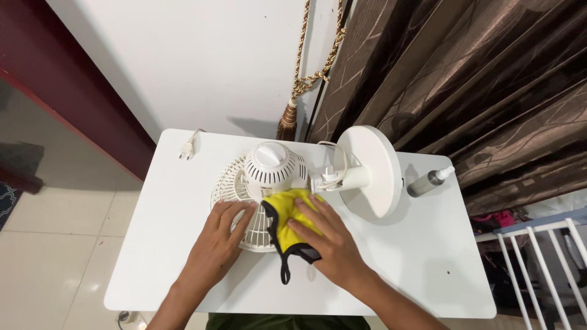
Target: The person cleans a small white fan using a cloth, wiping the motor housing, the base, and the front grille before cleaning the power cord.
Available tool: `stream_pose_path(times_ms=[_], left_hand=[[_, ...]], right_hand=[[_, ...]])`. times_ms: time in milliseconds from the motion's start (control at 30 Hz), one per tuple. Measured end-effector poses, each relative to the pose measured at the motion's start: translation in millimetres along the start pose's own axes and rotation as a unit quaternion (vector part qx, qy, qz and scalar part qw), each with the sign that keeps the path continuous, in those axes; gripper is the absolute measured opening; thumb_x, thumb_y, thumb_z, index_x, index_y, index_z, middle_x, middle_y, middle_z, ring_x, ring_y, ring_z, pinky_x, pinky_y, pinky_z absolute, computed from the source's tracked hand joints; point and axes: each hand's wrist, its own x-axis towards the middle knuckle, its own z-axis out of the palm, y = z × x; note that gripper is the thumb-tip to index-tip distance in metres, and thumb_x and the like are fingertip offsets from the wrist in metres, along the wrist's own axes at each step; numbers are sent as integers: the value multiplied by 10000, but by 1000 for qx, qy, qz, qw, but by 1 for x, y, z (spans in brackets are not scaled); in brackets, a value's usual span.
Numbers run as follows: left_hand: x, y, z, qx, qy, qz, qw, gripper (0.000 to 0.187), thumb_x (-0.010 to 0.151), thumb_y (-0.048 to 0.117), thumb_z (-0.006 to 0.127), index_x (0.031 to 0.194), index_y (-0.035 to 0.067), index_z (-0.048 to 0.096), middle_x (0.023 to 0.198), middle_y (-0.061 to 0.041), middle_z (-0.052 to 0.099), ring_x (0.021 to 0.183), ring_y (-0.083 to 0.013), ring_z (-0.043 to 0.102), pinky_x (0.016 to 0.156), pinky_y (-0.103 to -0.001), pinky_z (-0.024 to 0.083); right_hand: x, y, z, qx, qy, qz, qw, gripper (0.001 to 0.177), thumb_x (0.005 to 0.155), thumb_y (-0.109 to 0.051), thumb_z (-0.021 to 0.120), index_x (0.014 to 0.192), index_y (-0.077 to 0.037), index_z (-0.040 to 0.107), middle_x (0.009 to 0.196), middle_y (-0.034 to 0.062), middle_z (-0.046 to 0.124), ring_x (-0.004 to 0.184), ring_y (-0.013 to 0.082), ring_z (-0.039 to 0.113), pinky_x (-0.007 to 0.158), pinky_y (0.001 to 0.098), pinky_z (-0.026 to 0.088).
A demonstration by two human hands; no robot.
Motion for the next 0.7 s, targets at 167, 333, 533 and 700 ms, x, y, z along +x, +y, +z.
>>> stream_pose_path(times_ms=[167,333,533,700], left_hand=[[-2,-1,4,18,3,22,1000,815,666,-26,677,1451,-18,460,1369,-173,491,1296,-381,455,1161,-540,345],[-4,-5,7,42,-5,36,998,814,689,7,692,1463,-10,441,1385,-178,488,1305,-369,454,1163,-538,343],[-6,-9,11,26,-30,33,999,616,670,115,774,1208,-116,583,1375,-262,481,1318,-429,424,1144,-548,326],[-8,-12,9,42,-48,30,997,589,555,124,803,1093,-60,648,1380,-234,512,1363,-404,427,1170,-508,354]], right_hand=[[-10,11,-9,36,-42,97,994,656,598,67,727,1235,-88,718,1516,113,534,1439,396,453,1076,435,506],[-9,-11,12,35,27,67,997,634,603,2,773,1228,-62,692,1484,173,506,1413,448,430,1112,521,439],[9,-39,26,24,-10,-28,999,668,603,-45,768,1265,-62,685,1481,145,522,1423,440,407,1167,609,346],[20,-41,22,30,-52,-40,997,691,579,-50,776,1263,-67,679,1450,130,534,1401,428,418,1160,662,304]])
